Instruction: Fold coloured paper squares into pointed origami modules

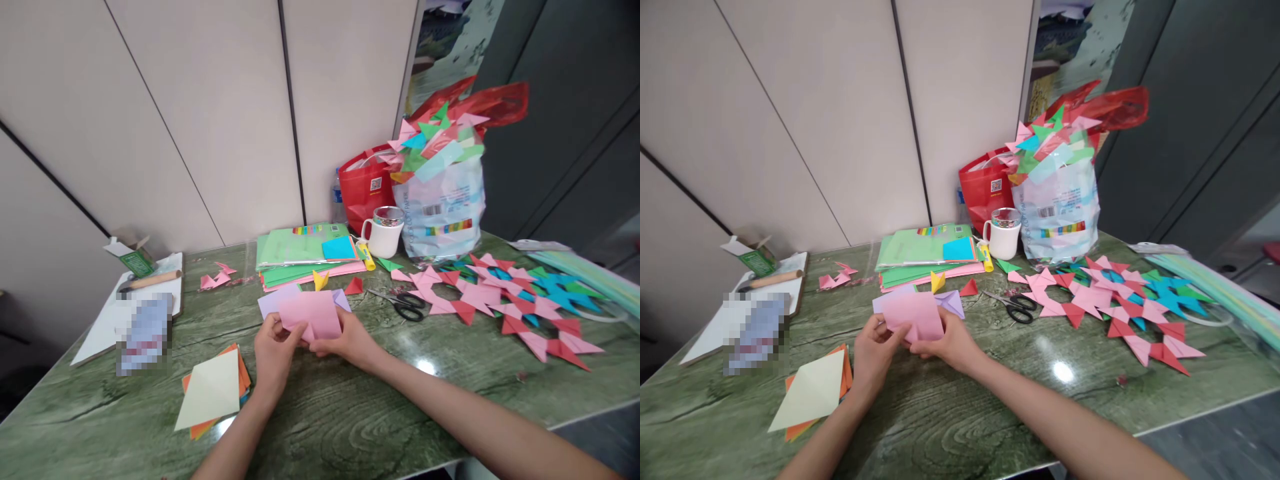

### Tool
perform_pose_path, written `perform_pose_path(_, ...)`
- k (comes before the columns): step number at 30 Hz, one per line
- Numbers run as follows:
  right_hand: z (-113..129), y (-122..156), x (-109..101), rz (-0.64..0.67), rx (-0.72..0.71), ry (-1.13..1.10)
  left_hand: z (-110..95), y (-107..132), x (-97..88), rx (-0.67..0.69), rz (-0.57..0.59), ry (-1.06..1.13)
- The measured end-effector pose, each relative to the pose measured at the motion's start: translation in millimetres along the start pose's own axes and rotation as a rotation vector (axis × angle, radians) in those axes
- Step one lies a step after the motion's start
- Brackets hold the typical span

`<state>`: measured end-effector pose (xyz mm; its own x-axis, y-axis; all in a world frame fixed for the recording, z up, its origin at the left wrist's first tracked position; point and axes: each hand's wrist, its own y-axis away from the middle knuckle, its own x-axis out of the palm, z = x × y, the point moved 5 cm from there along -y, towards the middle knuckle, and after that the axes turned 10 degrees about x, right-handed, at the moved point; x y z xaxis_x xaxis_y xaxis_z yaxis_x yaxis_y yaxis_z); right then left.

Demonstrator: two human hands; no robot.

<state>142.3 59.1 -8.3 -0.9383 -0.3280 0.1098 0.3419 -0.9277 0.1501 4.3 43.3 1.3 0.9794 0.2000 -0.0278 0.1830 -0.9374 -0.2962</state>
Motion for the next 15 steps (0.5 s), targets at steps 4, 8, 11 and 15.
perform_pose_path(4,1.5,0.0,-2.0,-0.070,-0.032,0.012,-0.5,0.6,3.0,-0.030,0.022,0.045)
perform_pose_path(8,1.3,-1.1,-4.0,-0.061,0.002,0.042,-1.8,-0.8,6.3,-0.099,0.115,0.100)
perform_pose_path(11,2.0,-1.7,-8.0,-0.098,0.010,0.058,-3.0,-0.9,9.6,-0.145,0.225,0.145)
perform_pose_path(15,2.8,-2.9,-10.3,-0.107,-0.019,0.058,-5.0,-0.9,8.8,-0.162,0.224,0.168)
